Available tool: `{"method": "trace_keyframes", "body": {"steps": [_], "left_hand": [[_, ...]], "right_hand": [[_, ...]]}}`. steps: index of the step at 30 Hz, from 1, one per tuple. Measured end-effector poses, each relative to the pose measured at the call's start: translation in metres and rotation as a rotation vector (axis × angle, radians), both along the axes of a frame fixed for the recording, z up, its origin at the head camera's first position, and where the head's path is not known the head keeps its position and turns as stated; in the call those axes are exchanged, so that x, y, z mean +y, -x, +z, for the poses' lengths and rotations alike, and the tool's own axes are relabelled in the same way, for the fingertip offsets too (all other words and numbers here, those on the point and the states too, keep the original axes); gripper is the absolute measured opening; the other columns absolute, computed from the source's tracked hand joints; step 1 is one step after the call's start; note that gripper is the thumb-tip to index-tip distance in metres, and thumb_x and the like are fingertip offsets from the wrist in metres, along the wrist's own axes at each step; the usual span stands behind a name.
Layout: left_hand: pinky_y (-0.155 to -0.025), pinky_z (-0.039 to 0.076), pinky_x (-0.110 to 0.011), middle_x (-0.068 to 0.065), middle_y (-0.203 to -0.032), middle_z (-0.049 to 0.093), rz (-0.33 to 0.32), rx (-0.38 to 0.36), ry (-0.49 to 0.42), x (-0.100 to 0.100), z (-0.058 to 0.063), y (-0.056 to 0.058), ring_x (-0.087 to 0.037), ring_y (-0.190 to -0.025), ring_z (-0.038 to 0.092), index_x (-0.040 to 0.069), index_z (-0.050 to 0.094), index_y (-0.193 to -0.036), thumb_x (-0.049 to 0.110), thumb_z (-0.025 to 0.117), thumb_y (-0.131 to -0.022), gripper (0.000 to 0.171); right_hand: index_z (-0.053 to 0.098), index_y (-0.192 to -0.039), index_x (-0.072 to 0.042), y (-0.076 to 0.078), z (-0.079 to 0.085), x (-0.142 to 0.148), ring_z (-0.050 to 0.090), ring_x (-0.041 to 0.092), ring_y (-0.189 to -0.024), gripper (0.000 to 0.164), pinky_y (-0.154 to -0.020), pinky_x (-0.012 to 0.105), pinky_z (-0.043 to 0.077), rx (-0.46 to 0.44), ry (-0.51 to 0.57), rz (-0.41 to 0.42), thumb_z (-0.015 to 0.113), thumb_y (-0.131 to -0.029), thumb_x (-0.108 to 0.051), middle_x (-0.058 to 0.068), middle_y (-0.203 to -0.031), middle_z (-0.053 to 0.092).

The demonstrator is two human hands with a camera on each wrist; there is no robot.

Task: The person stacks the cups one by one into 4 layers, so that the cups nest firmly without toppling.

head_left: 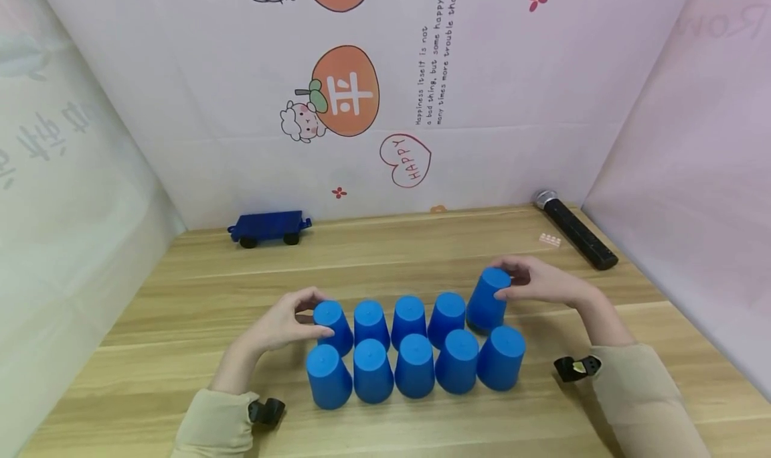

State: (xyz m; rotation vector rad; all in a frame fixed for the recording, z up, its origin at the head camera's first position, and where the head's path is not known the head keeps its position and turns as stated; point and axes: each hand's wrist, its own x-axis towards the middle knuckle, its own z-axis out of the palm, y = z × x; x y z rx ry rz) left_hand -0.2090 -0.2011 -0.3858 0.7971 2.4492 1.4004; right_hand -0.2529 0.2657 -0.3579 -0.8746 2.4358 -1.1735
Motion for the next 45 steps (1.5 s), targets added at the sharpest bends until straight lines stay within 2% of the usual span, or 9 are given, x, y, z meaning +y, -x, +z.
{"method": "trace_keyframes", "body": {"steps": [3,8,11,15,19,23,28,37,45], "left_hand": [[-0.090,0.054,-0.033,-0.007,-0.107,0.063,0.001,0.003,0.000,-0.001,0.000,0.001,-0.026,-0.108,0.057,0.011,0.057,-0.112,0.021,0.074,-0.081,0.037],[-0.089,0.054,-0.032,-0.007,-0.107,0.063,-0.001,0.006,0.003,-0.001,0.000,0.001,-0.025,-0.106,0.057,0.010,0.057,-0.111,0.022,0.075,-0.081,0.037],[-0.090,0.054,-0.034,-0.007,-0.107,0.063,0.003,0.004,0.016,-0.001,0.000,0.001,-0.025,-0.107,0.057,0.010,0.057,-0.111,0.023,0.075,-0.081,0.037],[-0.091,0.053,-0.038,-0.008,-0.108,0.063,0.015,-0.001,0.030,0.000,-0.001,0.001,-0.026,-0.107,0.057,0.010,0.056,-0.111,0.025,0.074,-0.081,0.038],[-0.091,0.053,-0.040,-0.007,-0.107,0.063,0.022,-0.003,0.029,0.002,-0.001,0.001,-0.026,-0.107,0.057,0.010,0.056,-0.110,0.025,0.074,-0.081,0.037],[-0.092,0.053,-0.039,-0.007,-0.107,0.063,0.016,-0.007,0.024,0.003,-0.002,0.001,-0.025,-0.107,0.057,0.010,0.056,-0.111,0.024,0.074,-0.082,0.037],[-0.091,0.053,-0.040,-0.008,-0.109,0.063,0.025,-0.013,0.023,0.002,-0.002,0.000,-0.027,-0.108,0.057,0.010,0.056,-0.112,0.024,0.074,-0.081,0.038],[-0.092,0.052,-0.041,-0.008,-0.108,0.063,0.032,-0.016,0.032,0.001,-0.001,0.000,-0.026,-0.108,0.058,0.010,0.056,-0.112,0.025,0.074,-0.081,0.038],[-0.092,0.052,-0.042,-0.008,-0.108,0.063,0.034,-0.014,0.030,0.000,-0.002,0.001,-0.026,-0.107,0.057,0.009,0.056,-0.112,0.025,0.074,-0.082,0.038]], "right_hand": [[0.049,-0.126,-0.002,0.000,0.001,-0.001,0.060,0.019,-0.105,0.042,-0.089,0.030,0.052,0.025,-0.008,-0.103,0.063,-0.090,-0.020,0.013,-0.116,0.061],[0.048,-0.128,-0.003,-0.001,0.002,-0.003,0.054,0.036,-0.117,0.046,-0.095,0.051,0.048,0.045,-0.001,-0.231,0.062,-0.091,-0.025,0.016,-0.121,0.059],[0.049,-0.128,-0.005,-0.001,0.002,-0.005,0.054,0.035,-0.116,0.046,-0.093,0.049,0.049,0.068,0.002,-0.294,0.062,-0.091,-0.029,0.015,-0.120,0.060],[0.050,-0.128,-0.006,0.003,0.000,-0.010,0.055,0.030,-0.112,0.047,-0.090,0.042,0.050,0.112,-0.005,-0.338,0.062,-0.091,-0.032,0.013,-0.118,0.061],[0.051,-0.128,-0.006,0.013,-0.003,-0.015,0.054,0.032,-0.114,0.049,-0.094,0.048,0.047,0.139,-0.001,-0.350,0.063,-0.090,-0.034,0.014,-0.119,0.060],[0.050,-0.129,-0.004,0.027,-0.005,-0.021,0.052,0.036,-0.119,0.053,-0.099,0.054,0.043,0.147,0.001,-0.347,0.064,-0.089,-0.035,0.018,-0.124,0.058],[0.050,-0.131,-0.006,0.044,-0.003,-0.032,0.052,0.036,-0.119,0.055,-0.097,0.053,0.046,0.121,0.018,-0.321,0.065,-0.088,-0.037,0.017,-0.127,0.057],[0.053,-0.130,-0.006,0.063,-0.013,-0.064,0.056,0.032,-0.114,0.050,-0.097,0.051,0.046,0.112,0.065,-0.158,0.069,-0.086,-0.025,0.015,-0.123,0.061],[0.052,-0.131,-0.007,0.071,-0.016,-0.084,0.055,0.032,-0.118,0.050,-0.100,0.051,0.045,0.081,0.064,-0.092,0.068,-0.087,-0.025,0.014,-0.126,0.059]]}}
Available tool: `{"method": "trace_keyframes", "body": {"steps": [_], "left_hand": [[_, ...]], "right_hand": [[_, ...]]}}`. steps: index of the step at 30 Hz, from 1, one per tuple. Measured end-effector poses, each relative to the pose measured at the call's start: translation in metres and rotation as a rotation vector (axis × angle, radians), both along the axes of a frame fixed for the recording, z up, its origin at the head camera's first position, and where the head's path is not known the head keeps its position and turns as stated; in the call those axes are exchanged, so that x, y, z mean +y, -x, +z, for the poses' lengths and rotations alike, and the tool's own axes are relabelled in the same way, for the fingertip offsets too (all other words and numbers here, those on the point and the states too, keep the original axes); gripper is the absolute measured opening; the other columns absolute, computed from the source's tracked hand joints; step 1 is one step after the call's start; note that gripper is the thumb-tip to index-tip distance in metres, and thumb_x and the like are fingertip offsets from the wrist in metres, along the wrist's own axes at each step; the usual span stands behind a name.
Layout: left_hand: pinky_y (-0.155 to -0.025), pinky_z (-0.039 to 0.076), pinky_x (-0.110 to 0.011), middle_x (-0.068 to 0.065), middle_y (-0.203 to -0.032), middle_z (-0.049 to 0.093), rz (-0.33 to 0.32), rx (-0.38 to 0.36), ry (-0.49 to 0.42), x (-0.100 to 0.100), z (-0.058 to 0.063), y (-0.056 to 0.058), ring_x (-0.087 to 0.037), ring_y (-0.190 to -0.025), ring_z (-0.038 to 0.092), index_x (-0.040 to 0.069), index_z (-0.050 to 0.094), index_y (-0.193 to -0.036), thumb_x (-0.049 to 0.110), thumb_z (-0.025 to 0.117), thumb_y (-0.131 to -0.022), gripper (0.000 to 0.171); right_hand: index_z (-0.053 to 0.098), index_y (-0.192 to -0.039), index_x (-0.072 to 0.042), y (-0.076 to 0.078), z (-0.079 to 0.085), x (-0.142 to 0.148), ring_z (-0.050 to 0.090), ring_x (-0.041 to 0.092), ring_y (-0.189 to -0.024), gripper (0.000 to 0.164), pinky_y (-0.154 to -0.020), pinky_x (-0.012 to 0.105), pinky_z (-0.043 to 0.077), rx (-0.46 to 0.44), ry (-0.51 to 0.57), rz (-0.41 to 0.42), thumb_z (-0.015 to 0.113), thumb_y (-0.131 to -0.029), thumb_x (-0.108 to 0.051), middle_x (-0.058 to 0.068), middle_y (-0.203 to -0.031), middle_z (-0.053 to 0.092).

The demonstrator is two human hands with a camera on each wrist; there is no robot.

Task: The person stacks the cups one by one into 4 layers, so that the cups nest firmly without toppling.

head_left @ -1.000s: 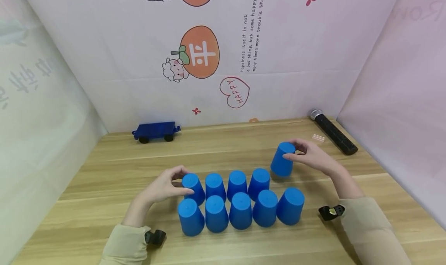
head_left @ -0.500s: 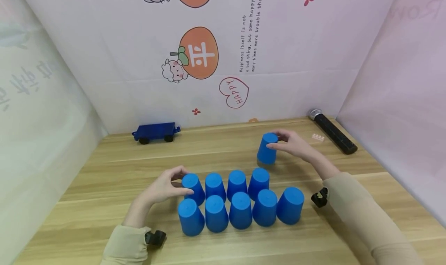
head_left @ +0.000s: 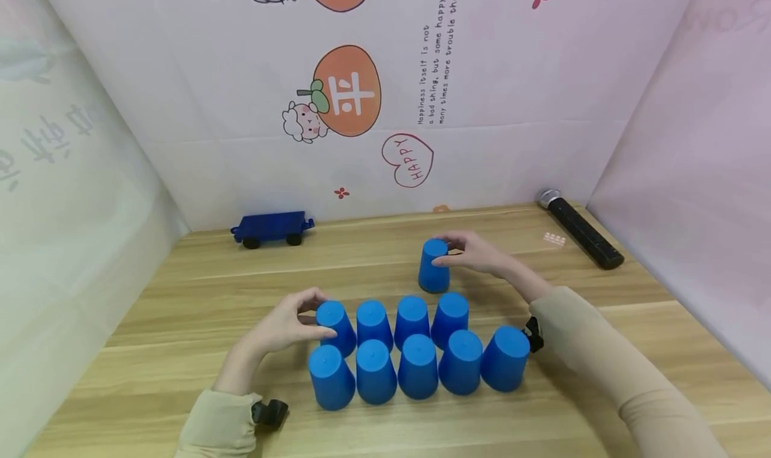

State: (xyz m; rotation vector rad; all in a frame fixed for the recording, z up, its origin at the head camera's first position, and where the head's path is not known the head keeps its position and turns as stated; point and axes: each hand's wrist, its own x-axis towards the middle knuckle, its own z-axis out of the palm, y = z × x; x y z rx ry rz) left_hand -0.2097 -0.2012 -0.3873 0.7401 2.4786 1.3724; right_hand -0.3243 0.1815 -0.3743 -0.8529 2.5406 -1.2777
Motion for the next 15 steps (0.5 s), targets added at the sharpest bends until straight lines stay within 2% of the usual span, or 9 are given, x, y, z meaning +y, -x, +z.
{"method": "trace_keyframes", "body": {"steps": [8,15], "left_hand": [[-0.094,0.051,-0.042,-0.008,-0.109,0.063,-0.005,-0.003,-0.009,0.003,0.002,0.001,-0.026,-0.109,0.057,0.010,0.057,-0.112,0.024,0.074,-0.081,0.038],[-0.093,0.052,-0.040,-0.007,-0.109,0.063,0.002,0.004,0.001,0.000,-0.002,0.001,-0.025,-0.108,0.058,0.010,0.057,-0.112,0.024,0.075,-0.081,0.038]], "right_hand": [[0.049,-0.132,-0.005,0.001,0.001,-0.007,0.052,0.035,-0.121,0.050,-0.104,0.057,0.038,-0.010,0.026,0.076,0.066,-0.088,-0.020,0.017,-0.129,0.056],[0.048,-0.134,-0.008,0.002,-0.002,-0.014,0.052,0.033,-0.122,0.051,-0.104,0.055,0.040,-0.032,-0.017,0.104,0.065,-0.089,-0.025,0.014,-0.130,0.056]]}}
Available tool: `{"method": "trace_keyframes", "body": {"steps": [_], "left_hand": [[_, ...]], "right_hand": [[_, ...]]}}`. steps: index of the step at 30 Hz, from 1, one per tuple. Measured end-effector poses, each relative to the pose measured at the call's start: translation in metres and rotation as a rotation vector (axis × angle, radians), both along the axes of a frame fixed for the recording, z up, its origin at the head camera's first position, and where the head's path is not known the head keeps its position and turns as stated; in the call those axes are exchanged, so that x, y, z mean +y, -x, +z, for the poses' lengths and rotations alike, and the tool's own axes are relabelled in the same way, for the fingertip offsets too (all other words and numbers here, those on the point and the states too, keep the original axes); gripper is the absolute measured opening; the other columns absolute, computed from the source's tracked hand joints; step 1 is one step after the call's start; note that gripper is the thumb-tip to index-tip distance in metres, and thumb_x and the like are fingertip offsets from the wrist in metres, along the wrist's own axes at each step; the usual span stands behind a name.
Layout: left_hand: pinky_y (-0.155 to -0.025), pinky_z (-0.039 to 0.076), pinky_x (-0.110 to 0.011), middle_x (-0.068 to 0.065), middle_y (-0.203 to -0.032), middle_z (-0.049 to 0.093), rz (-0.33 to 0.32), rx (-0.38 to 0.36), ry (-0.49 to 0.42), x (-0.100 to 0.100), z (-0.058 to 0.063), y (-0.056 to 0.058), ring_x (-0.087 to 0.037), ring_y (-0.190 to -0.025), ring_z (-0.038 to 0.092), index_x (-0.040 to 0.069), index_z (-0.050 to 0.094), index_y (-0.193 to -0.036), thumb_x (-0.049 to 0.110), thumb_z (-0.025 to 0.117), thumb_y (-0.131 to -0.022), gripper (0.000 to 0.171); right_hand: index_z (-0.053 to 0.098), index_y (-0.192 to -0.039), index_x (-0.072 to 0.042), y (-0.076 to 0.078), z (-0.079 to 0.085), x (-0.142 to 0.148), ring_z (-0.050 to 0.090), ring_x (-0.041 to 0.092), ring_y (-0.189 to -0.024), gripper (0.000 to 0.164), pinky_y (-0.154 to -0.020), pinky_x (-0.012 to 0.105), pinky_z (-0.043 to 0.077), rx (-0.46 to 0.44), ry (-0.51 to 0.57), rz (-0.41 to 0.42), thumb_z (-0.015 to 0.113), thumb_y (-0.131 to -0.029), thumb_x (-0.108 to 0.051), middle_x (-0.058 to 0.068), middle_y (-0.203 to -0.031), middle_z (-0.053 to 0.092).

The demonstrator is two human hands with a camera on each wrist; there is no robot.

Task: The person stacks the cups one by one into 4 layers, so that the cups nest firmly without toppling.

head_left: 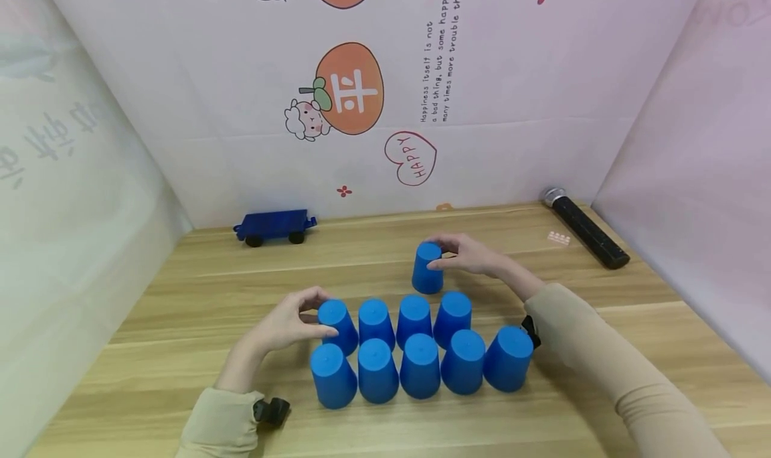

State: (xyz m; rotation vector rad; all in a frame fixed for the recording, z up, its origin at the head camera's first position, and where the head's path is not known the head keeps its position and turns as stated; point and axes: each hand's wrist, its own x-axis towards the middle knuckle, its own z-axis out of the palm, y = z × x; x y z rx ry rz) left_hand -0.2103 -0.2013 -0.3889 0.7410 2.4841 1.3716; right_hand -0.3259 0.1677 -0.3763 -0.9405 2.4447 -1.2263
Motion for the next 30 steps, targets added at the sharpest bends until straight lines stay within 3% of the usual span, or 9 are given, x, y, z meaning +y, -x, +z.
{"method": "trace_keyframes", "body": {"steps": [7,14,20,26,30], "left_hand": [[-0.093,0.052,-0.040,-0.007,-0.109,0.063,-0.004,0.007,-0.007,-0.001,-0.002,-0.001,-0.026,-0.108,0.058,0.011,0.058,-0.112,0.024,0.074,-0.081,0.037],[-0.091,0.053,-0.037,-0.006,-0.109,0.064,0.000,0.011,-0.019,-0.002,-0.001,-0.001,-0.024,-0.108,0.059,0.011,0.058,-0.113,0.023,0.074,-0.082,0.037],[-0.091,0.053,-0.038,-0.005,-0.112,0.064,0.004,0.029,0.005,-0.006,0.005,0.000,-0.024,-0.109,0.059,0.013,0.059,-0.116,0.024,0.074,-0.081,0.040],[-0.093,0.052,-0.044,-0.006,-0.116,0.064,0.039,0.041,0.007,-0.015,0.014,0.003,-0.027,-0.112,0.058,0.013,0.058,-0.120,0.025,0.073,-0.082,0.043],[-0.094,0.051,-0.044,-0.008,-0.119,0.063,0.087,0.048,-0.011,-0.020,0.017,0.008,-0.029,-0.114,0.058,0.012,0.058,-0.121,0.024,0.074,-0.082,0.044]], "right_hand": [[0.047,-0.134,-0.008,-0.001,-0.002,-0.002,0.051,0.033,-0.123,0.051,-0.104,0.057,0.038,-0.005,0.015,0.018,0.066,-0.089,-0.022,0.015,-0.131,0.056],[0.037,-0.142,-0.006,-0.003,-0.001,0.008,0.047,0.036,-0.127,0.062,-0.103,0.056,0.039,-0.014,-0.003,0.009,0.065,-0.089,-0.024,0.017,-0.140,0.048],[0.039,-0.140,-0.005,-0.006,0.010,0.027,0.048,0.038,-0.126,0.053,-0.101,0.056,0.041,0.012,0.000,-0.019,0.059,-0.093,-0.016,0.021,-0.139,0.048],[0.045,-0.136,-0.005,-0.020,0.012,0.053,0.052,0.037,-0.122,0.045,-0.099,0.054,0.044,0.044,-0.033,-0.107,0.052,-0.097,-0.026,0.020,-0.133,0.053],[0.046,-0.135,-0.004,-0.035,0.007,0.072,0.053,0.034,-0.121,0.045,-0.097,0.045,0.048,0.035,-0.065,-0.122,0.050,-0.098,-0.029,0.018,-0.133,0.055]]}}
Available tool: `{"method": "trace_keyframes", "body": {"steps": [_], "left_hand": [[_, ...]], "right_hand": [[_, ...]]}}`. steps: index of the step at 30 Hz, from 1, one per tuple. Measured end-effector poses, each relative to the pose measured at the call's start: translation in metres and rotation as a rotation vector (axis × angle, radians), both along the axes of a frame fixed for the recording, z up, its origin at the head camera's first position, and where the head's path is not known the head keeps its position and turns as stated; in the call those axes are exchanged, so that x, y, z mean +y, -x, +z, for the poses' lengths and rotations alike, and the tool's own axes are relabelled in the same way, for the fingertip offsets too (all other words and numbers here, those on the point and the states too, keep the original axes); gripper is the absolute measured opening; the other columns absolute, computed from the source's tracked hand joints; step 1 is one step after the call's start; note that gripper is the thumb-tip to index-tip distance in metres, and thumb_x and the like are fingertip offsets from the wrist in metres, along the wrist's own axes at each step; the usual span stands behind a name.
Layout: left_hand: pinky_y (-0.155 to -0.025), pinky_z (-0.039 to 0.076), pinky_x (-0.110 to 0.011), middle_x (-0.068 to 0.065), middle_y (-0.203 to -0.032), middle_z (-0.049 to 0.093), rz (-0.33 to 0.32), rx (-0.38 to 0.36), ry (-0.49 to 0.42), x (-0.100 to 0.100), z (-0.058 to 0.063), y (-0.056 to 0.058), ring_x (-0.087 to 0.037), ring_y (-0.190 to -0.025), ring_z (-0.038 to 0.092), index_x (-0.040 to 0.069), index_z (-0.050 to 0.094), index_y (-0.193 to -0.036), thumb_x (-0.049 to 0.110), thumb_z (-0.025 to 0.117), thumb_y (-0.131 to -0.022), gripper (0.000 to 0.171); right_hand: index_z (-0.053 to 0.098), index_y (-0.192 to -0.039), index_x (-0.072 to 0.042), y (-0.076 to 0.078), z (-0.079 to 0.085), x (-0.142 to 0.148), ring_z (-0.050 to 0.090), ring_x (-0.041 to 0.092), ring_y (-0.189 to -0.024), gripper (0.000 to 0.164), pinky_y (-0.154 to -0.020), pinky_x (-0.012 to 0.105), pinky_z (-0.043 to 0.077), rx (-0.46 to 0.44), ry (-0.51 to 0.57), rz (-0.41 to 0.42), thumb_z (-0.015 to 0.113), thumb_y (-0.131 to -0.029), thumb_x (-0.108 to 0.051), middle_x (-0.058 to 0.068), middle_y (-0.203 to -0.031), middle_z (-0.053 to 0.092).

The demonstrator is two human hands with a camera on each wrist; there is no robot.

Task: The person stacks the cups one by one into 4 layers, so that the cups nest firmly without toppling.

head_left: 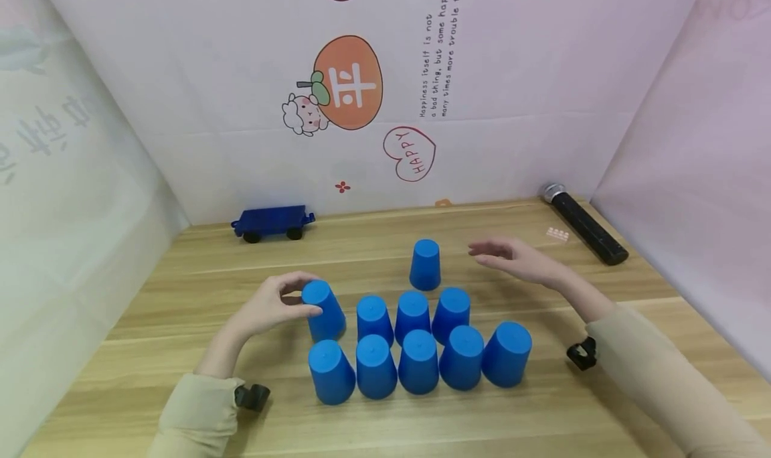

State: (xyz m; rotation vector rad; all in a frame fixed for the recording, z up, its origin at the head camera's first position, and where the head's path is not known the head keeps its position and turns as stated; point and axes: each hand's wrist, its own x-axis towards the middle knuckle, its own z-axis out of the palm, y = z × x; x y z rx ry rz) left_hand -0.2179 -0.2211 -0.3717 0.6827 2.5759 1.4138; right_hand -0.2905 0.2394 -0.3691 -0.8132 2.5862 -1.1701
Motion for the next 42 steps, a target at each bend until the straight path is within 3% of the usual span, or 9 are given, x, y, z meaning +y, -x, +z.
{"method": "trace_keyframes", "body": {"steps": [6,12,15,20,25,29,34,38,42], "left_hand": [[-0.093,0.052,-0.040,-0.014,-0.123,0.061,0.062,0.024,-0.042,0.000,0.001,0.013,-0.032,-0.116,0.058,0.008,0.056,-0.125,0.021,0.073,-0.083,0.048],[-0.097,0.049,-0.046,-0.012,-0.123,0.061,0.079,0.022,0.010,0.004,0.006,0.030,-0.031,-0.119,0.056,0.010,0.056,-0.125,0.028,0.073,-0.083,0.049],[-0.097,0.048,-0.047,-0.010,-0.123,0.062,0.094,0.021,0.031,0.007,0.006,0.042,-0.029,-0.118,0.056,0.012,0.056,-0.125,0.033,0.072,-0.083,0.050],[-0.096,0.049,-0.047,-0.012,-0.124,0.060,0.127,0.010,0.010,0.017,0.001,0.061,-0.030,-0.117,0.056,0.011,0.055,-0.126,0.034,0.071,-0.084,0.051],[-0.095,0.050,-0.044,-0.011,-0.123,0.060,0.111,-0.014,0.016,0.033,-0.005,0.074,-0.029,-0.115,0.057,0.011,0.056,-0.125,0.037,0.071,-0.082,0.052],[-0.094,0.051,-0.042,-0.011,-0.120,0.062,0.087,-0.021,-0.014,0.048,-0.008,0.081,-0.028,-0.112,0.058,0.011,0.058,-0.123,0.035,0.072,-0.083,0.049],[-0.096,0.050,-0.041,-0.010,-0.120,0.062,0.080,-0.030,-0.061,0.065,-0.013,0.086,-0.026,-0.112,0.058,0.011,0.059,-0.123,0.032,0.072,-0.083,0.047],[-0.097,0.048,-0.043,-0.008,-0.119,0.063,0.056,-0.029,-0.045,0.077,-0.014,0.088,-0.025,-0.112,0.058,0.012,0.059,-0.122,0.032,0.072,-0.082,0.047],[-0.098,0.048,-0.043,-0.007,-0.117,0.064,0.017,-0.020,-0.016,0.086,-0.014,0.091,-0.024,-0.111,0.059,0.013,0.060,-0.121,0.032,0.073,-0.082,0.045]], "right_hand": [[0.048,-0.133,0.001,-0.021,-0.003,0.018,0.057,0.035,-0.115,0.042,-0.088,0.017,0.049,0.028,0.004,0.032,0.052,-0.097,-0.020,0.022,-0.129,0.056],[0.048,-0.132,0.001,-0.034,-0.004,0.020,0.055,0.040,-0.115,0.041,-0.091,0.031,0.053,0.014,0.028,0.093,0.055,-0.095,-0.016,0.025,-0.128,0.056],[0.048,-0.131,0.001,-0.038,-0.005,0.017,0.056,0.039,-0.114,0.041,-0.091,0.030,0.053,0.007,0.038,0.135,0.056,-0.095,-0.015,0.024,-0.127,0.056],[0.044,-0.134,0.003,-0.043,-0.006,0.009,0.052,0.042,-0.119,0.045,-0.093,0.029,0.052,-0.062,0.071,0.208,0.057,-0.094,-0.014,0.027,-0.132,0.052],[0.042,-0.136,0.000,-0.045,-0.009,-0.001,0.049,0.039,-0.123,0.048,-0.098,0.042,0.048,-0.129,0.108,0.282,0.058,-0.093,-0.011,0.023,-0.135,0.050],[0.042,-0.137,-0.001,-0.045,-0.010,-0.009,0.051,0.032,-0.123,0.050,-0.099,0.047,0.046,-0.144,0.138,0.336,0.060,-0.091,-0.010,0.019,-0.136,0.051],[0.042,-0.138,-0.004,-0.044,-0.011,-0.018,0.055,0.028,-0.119,0.051,-0.097,0.038,0.050,-0.171,0.164,0.388,0.061,-0.091,-0.009,0.018,-0.134,0.052],[0.042,-0.137,-0.005,-0.042,-0.012,-0.024,0.057,0.017,-0.117,0.051,-0.095,0.031,0.051,-0.167,0.155,0.414,0.061,-0.091,-0.010,0.015,-0.131,0.055],[0.042,-0.137,-0.003,-0.041,-0.014,-0.027,0.057,0.009,-0.116,0.050,-0.096,0.033,0.051,-0.155,0.144,0.437,0.061,-0.091,-0.010,0.014,-0.130,0.055]]}}
